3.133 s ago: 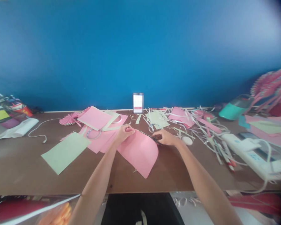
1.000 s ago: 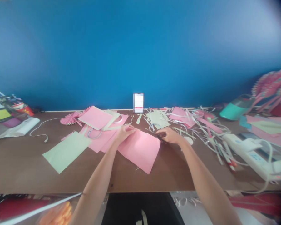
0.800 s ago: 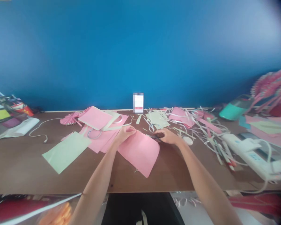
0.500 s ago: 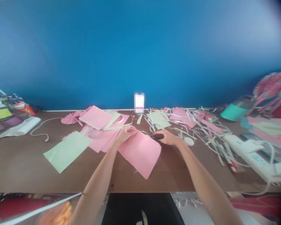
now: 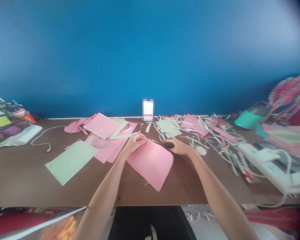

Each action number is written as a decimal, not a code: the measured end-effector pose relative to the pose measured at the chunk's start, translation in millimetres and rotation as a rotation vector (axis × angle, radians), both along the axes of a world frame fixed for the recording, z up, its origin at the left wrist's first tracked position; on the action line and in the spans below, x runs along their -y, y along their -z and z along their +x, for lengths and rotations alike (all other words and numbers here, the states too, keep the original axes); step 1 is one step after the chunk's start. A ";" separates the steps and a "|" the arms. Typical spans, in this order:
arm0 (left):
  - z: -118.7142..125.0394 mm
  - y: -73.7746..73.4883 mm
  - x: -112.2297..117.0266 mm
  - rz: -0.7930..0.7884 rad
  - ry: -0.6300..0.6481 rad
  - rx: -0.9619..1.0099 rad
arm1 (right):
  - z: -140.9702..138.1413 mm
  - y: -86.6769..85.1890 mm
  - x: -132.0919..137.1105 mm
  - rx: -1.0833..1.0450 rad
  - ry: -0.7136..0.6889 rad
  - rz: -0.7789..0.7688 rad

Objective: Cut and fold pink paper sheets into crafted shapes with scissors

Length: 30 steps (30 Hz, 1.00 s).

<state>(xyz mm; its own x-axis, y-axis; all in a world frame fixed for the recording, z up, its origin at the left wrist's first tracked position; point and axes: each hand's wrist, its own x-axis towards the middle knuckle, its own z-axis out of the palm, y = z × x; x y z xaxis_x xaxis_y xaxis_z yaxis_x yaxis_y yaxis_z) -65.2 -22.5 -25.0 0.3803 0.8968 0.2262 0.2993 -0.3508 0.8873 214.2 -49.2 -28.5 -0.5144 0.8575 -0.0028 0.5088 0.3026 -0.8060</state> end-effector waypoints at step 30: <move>3.4 2.7 -1.6 -0.018 0.025 0.013 | -7.7 -13.8 8.3 0.062 -0.010 0.026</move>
